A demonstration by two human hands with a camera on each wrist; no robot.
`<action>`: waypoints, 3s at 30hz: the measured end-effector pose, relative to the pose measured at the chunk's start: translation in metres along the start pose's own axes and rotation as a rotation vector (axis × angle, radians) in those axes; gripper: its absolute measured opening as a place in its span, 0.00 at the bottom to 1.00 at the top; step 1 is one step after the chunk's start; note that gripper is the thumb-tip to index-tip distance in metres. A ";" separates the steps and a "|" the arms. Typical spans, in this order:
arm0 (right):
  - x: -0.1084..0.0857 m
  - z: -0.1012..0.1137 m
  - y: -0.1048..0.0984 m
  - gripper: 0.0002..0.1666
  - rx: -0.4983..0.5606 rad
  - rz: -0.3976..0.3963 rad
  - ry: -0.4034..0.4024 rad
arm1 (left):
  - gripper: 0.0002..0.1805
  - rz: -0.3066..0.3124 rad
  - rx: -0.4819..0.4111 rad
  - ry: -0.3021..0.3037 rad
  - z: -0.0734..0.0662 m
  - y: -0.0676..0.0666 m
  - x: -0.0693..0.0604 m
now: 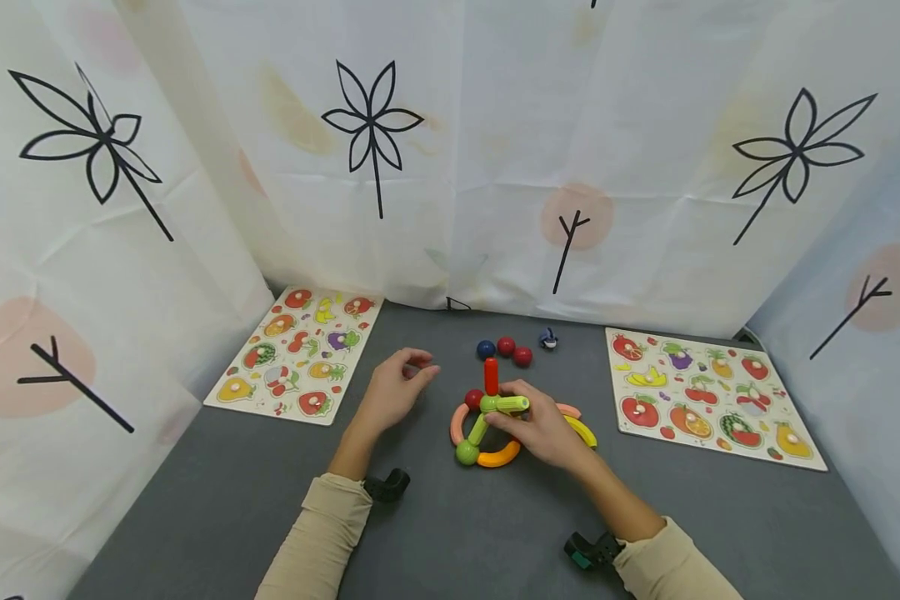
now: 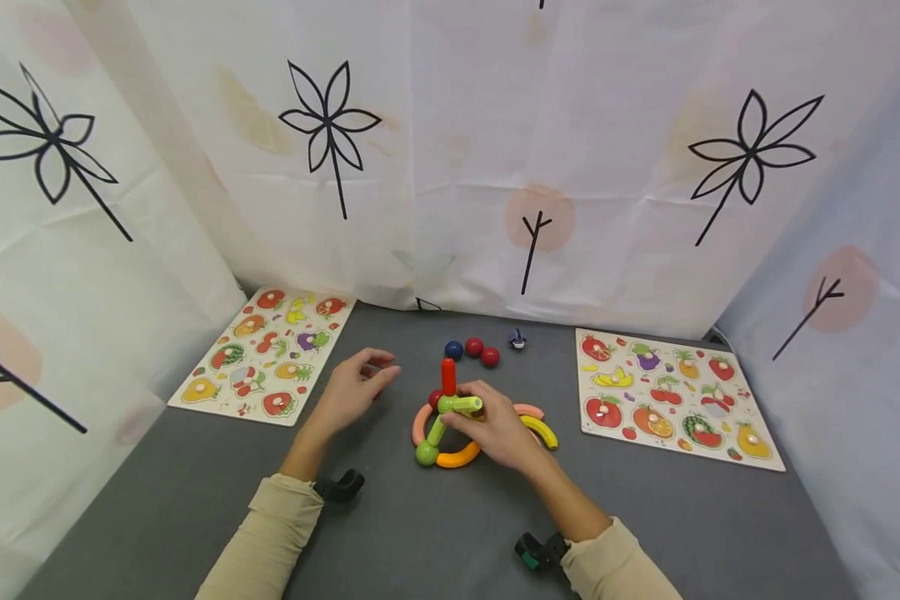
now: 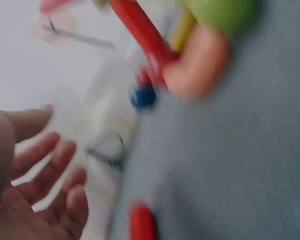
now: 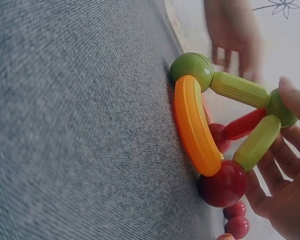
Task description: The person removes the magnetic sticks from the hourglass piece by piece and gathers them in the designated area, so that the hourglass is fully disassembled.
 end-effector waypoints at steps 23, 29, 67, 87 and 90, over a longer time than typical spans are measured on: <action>0.002 -0.003 -0.003 0.18 -0.022 0.004 -0.035 | 0.18 0.071 -0.266 0.077 -0.029 0.014 0.008; 0.002 -0.005 -0.003 0.18 -0.001 0.011 -0.023 | 0.19 -0.048 0.011 -0.043 0.016 -0.003 0.027; -0.004 -0.010 0.000 0.22 0.037 0.028 0.018 | 0.15 0.343 -0.019 0.388 -0.069 0.047 -0.025; -0.002 -0.012 0.001 0.19 0.009 0.033 0.004 | 0.19 -0.061 0.207 -0.191 0.029 -0.018 0.044; -0.001 -0.011 0.001 0.19 0.019 0.039 0.009 | 0.20 -0.044 0.214 -0.251 0.036 -0.018 0.045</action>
Point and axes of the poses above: each hand's wrist, its own x-axis towards the middle knuckle, its own y-axis out of the palm, z = x × y, the point moved 1 cm from there along x, towards the middle knuckle, and after that the axes turned 11 degrees about -y, right-handed, at the moved point
